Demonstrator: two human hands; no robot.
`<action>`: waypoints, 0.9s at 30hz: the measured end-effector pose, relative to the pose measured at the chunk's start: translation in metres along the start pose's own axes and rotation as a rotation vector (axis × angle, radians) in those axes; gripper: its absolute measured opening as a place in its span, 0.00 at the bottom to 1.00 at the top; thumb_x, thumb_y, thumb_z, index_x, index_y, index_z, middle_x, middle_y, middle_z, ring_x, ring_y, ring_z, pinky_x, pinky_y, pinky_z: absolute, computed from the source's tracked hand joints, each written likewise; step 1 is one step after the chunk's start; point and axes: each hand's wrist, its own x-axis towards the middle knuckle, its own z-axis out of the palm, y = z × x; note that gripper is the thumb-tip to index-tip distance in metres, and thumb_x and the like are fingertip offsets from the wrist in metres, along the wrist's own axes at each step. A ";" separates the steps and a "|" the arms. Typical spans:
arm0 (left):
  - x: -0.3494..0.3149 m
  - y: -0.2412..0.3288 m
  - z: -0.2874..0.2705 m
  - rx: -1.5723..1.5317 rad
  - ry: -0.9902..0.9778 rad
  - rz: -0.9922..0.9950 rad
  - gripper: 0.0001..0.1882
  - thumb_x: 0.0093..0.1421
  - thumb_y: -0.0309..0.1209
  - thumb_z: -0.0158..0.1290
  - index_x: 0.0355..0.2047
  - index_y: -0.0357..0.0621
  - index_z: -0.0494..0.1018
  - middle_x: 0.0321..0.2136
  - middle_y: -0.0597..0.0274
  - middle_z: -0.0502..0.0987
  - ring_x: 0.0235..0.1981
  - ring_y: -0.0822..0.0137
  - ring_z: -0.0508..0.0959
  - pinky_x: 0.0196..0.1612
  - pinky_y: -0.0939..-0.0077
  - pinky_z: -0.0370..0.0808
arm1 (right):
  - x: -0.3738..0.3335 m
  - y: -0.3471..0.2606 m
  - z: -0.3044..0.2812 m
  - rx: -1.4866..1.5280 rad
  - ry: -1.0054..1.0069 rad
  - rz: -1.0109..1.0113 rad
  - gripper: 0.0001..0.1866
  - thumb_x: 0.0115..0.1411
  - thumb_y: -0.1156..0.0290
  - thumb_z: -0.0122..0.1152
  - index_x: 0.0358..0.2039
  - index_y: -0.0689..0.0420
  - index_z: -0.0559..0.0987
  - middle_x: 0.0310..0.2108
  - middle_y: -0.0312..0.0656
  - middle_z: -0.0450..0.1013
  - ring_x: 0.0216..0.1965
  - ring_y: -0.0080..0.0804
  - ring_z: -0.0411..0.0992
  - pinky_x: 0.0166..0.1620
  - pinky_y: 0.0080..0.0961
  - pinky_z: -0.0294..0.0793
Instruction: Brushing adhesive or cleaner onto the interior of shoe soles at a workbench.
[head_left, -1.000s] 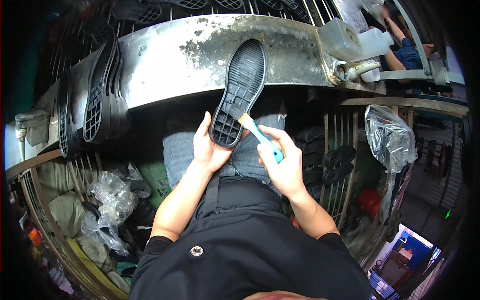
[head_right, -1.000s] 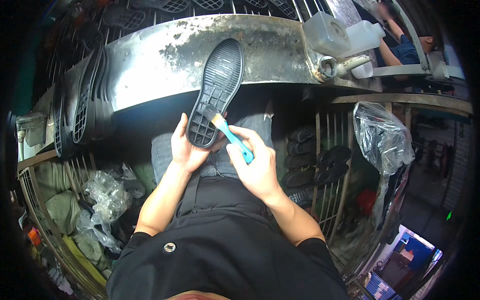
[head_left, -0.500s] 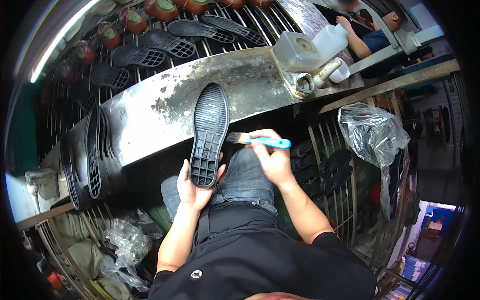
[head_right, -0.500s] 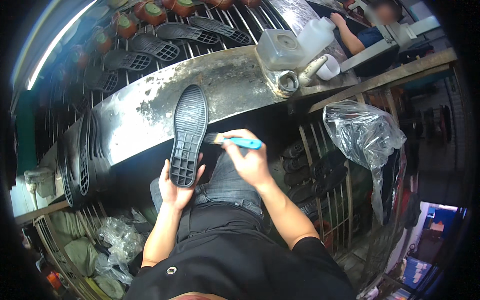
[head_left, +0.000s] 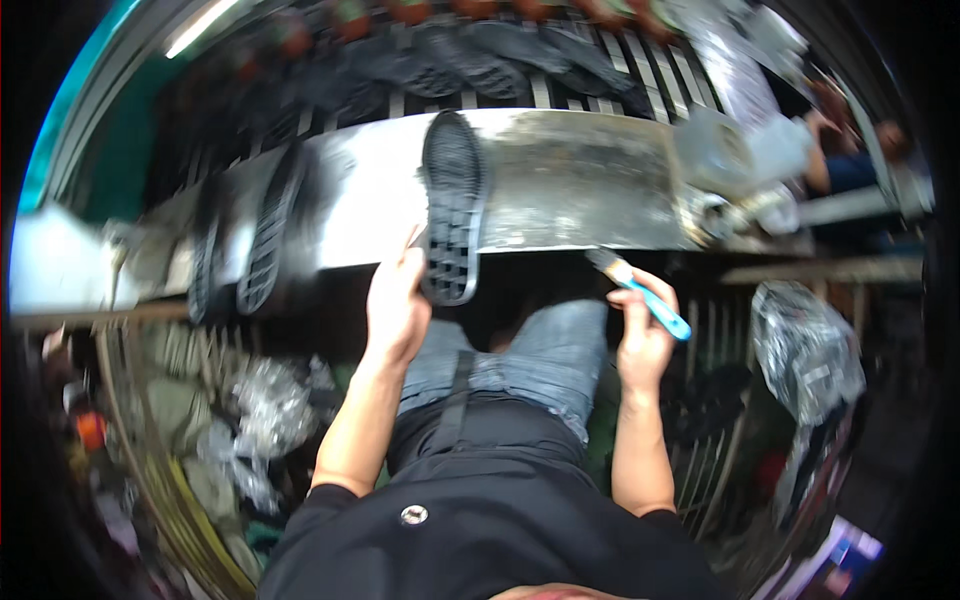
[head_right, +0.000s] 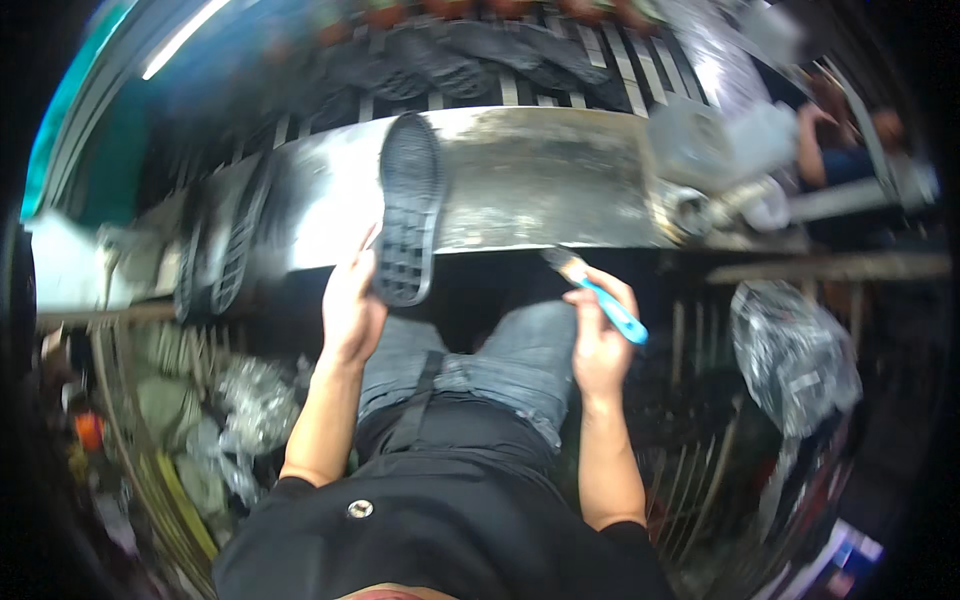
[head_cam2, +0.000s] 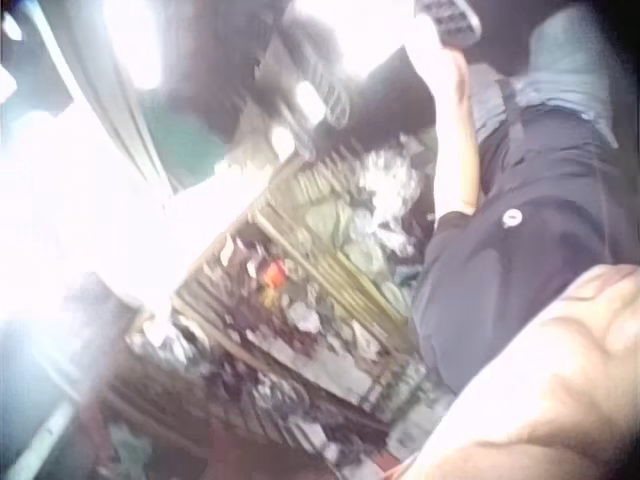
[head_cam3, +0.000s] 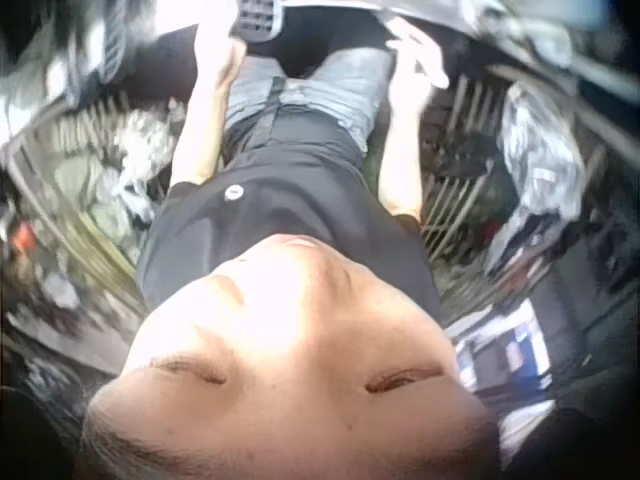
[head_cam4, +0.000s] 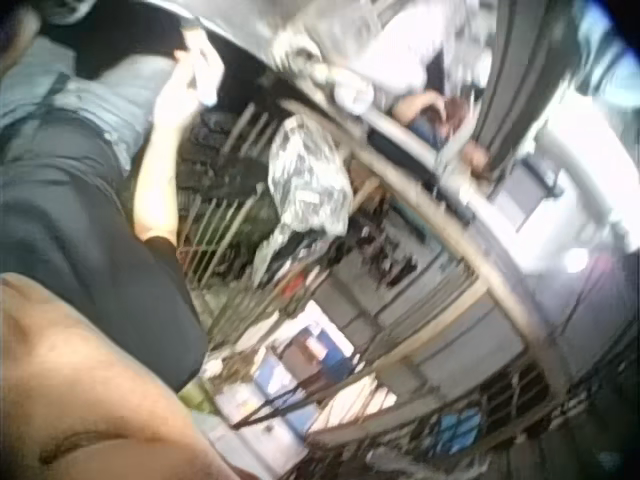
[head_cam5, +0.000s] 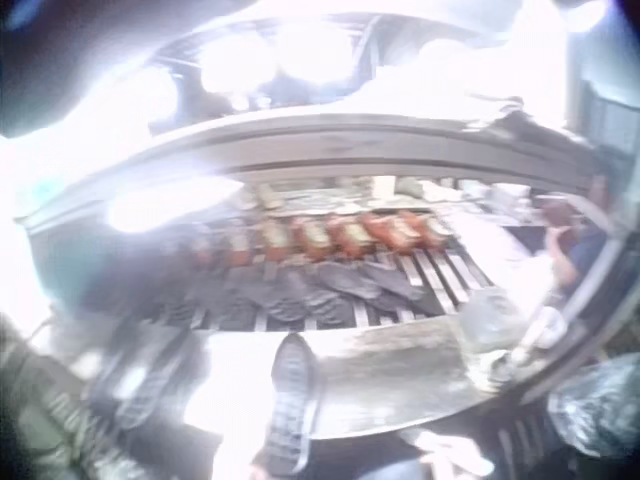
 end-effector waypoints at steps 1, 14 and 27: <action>-0.007 0.009 0.001 0.203 0.019 0.093 0.30 0.78 0.29 0.52 0.76 0.34 0.63 0.75 0.50 0.68 0.75 0.58 0.68 0.78 0.62 0.60 | -0.001 -0.003 0.001 -0.023 0.006 0.022 0.11 0.78 0.75 0.60 0.56 0.63 0.81 0.49 0.41 0.82 0.43 0.25 0.82 0.51 0.25 0.81; -0.042 0.128 -0.105 1.444 0.468 0.506 0.32 0.64 0.36 0.71 0.66 0.39 0.76 0.67 0.44 0.77 0.70 0.51 0.74 0.75 0.58 0.66 | -0.016 0.007 0.021 0.002 -0.115 0.124 0.12 0.79 0.74 0.58 0.57 0.63 0.80 0.46 0.40 0.82 0.42 0.23 0.81 0.50 0.25 0.82; -0.056 0.001 -0.015 0.892 -0.300 0.643 0.42 0.54 0.31 0.76 0.67 0.40 0.68 0.74 0.37 0.67 0.74 0.42 0.68 0.77 0.47 0.61 | 0.072 0.009 -0.090 -0.392 0.382 -0.252 0.09 0.76 0.73 0.62 0.52 0.60 0.84 0.44 0.42 0.86 0.42 0.30 0.83 0.49 0.30 0.81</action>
